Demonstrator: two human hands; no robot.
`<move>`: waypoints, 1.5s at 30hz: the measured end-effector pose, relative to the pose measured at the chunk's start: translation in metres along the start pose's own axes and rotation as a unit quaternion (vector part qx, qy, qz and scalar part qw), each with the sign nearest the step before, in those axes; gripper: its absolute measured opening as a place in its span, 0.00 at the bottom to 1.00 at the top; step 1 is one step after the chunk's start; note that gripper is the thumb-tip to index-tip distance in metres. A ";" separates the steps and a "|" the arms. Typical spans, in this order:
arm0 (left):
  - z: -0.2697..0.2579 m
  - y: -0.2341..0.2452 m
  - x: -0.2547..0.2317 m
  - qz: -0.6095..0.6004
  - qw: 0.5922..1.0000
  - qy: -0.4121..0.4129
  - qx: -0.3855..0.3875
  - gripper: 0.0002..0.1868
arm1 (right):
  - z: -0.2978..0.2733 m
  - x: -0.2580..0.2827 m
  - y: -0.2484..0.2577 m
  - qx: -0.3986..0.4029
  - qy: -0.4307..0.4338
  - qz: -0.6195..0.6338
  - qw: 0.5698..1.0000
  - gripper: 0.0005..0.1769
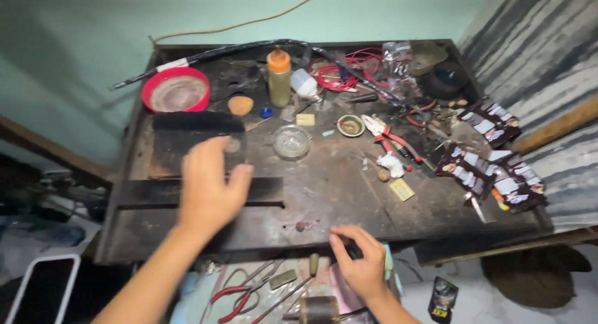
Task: Soldering a small jewelry component using a blowtorch and then setting small stones or parts into the piece on a workbench.
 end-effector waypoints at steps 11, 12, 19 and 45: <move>-0.107 0.103 0.132 0.099 0.887 0.450 -0.001 0.35 | 0.063 0.035 -0.094 0.177 -0.224 0.050 0.957 0.30; -0.107 0.105 0.129 0.098 0.887 0.451 -0.003 0.35 | 0.062 0.035 -0.099 0.178 -0.222 0.050 0.957 0.30; -0.100 0.095 0.097 0.093 0.883 0.461 -0.007 0.38 | 0.056 0.021 -0.113 0.127 -0.268 0.058 0.953 0.34; -0.052 0.073 0.133 0.059 0.887 0.420 -0.184 0.32 | 0.104 0.007 -0.158 0.119 -0.210 0.054 0.969 0.42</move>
Point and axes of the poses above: each hand's wrist, its own z-axis towards the middle knuckle, its own y-axis out of the back of the hand, x = y × z, the point moved 3 cm from there along z, towards the middle knuckle, and after that the axes turned 2 degrees about -z, right-handed, at the moved point
